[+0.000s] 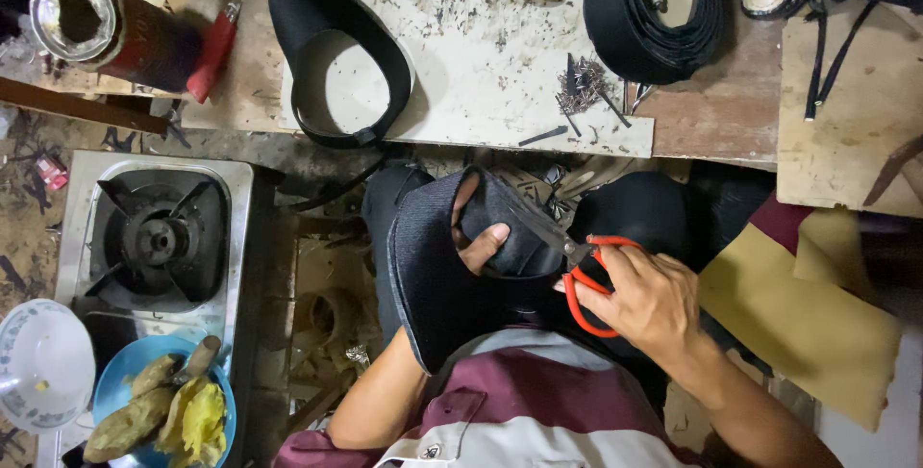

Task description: The person trims the edges of black shoe upper parts using red-handled scissors. They handle multiple parts one at a time, cut along the edges, and stack the trimmed pieces on the table.

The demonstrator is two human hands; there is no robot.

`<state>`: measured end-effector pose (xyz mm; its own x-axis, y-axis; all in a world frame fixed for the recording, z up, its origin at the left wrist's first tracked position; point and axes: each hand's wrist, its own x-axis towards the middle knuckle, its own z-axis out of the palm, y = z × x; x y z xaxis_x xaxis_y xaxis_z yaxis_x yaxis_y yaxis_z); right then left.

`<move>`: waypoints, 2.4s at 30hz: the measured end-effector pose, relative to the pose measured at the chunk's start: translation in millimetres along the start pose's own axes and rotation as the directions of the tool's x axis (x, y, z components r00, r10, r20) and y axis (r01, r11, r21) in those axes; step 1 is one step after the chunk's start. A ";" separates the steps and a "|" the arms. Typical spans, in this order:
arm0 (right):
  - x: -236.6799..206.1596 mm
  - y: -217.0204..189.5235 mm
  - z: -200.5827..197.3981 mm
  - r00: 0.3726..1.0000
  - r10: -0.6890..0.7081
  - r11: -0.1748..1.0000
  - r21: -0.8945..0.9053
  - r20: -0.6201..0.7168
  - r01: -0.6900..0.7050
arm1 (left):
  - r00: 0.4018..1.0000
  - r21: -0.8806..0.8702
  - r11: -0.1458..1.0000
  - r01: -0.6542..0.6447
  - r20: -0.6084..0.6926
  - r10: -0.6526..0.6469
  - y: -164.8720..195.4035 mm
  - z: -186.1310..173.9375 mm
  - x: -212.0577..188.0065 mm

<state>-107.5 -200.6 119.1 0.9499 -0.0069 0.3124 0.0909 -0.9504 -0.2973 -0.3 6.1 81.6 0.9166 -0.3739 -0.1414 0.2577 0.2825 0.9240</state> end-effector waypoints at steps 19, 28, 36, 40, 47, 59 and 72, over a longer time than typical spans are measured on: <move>8.3 0.8 -9.2 0.999 -0.012 1.000 -0.001 0.040 0.012 | 0.997 0.088 0.995 0.047 0.061 -0.052 -18.2 -3.2 -6.0; 10.7 4.2 -7.0 0.999 -0.034 0.999 -0.014 0.040 0.035 | 0.992 0.358 0.926 -0.118 0.076 0.097 -40.8 -16.2 0.9; -13.9 15.5 21.7 0.967 0.251 0.899 0.362 0.036 -0.247 | 0.986 -0.027 0.987 -0.159 -0.063 0.157 -35.9 -8.3 2.0; -34.0 9.9 46.8 0.854 0.436 0.511 0.704 0.282 -0.493 | 0.975 -0.099 0.976 -0.193 -0.134 0.179 -28.0 -7.6 5.7; -51.6 -6.7 85.7 0.888 0.455 0.610 0.706 0.060 -0.360 | 0.997 -0.068 0.995 -0.074 -0.025 0.073 -50.6 -1.7 -12.3; 16.9 48.3 1.9 0.953 0.283 0.607 0.750 0.105 -0.262 | 0.981 0.109 0.992 -0.057 0.191 0.035 -5.6 -70.4 31.7; 34.6 12.1 24.9 0.806 0.477 0.488 0.656 0.352 -0.575 | 0.984 -0.082 0.983 0.166 -0.058 -0.171 -65.1 -27.8 26.7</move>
<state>-66.1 -204.5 103.8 0.9139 -0.3491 -0.2074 -0.3059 -0.2560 -0.9170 16.0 2.3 7.8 0.8750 -0.3652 -0.3179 0.4308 0.2876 0.8554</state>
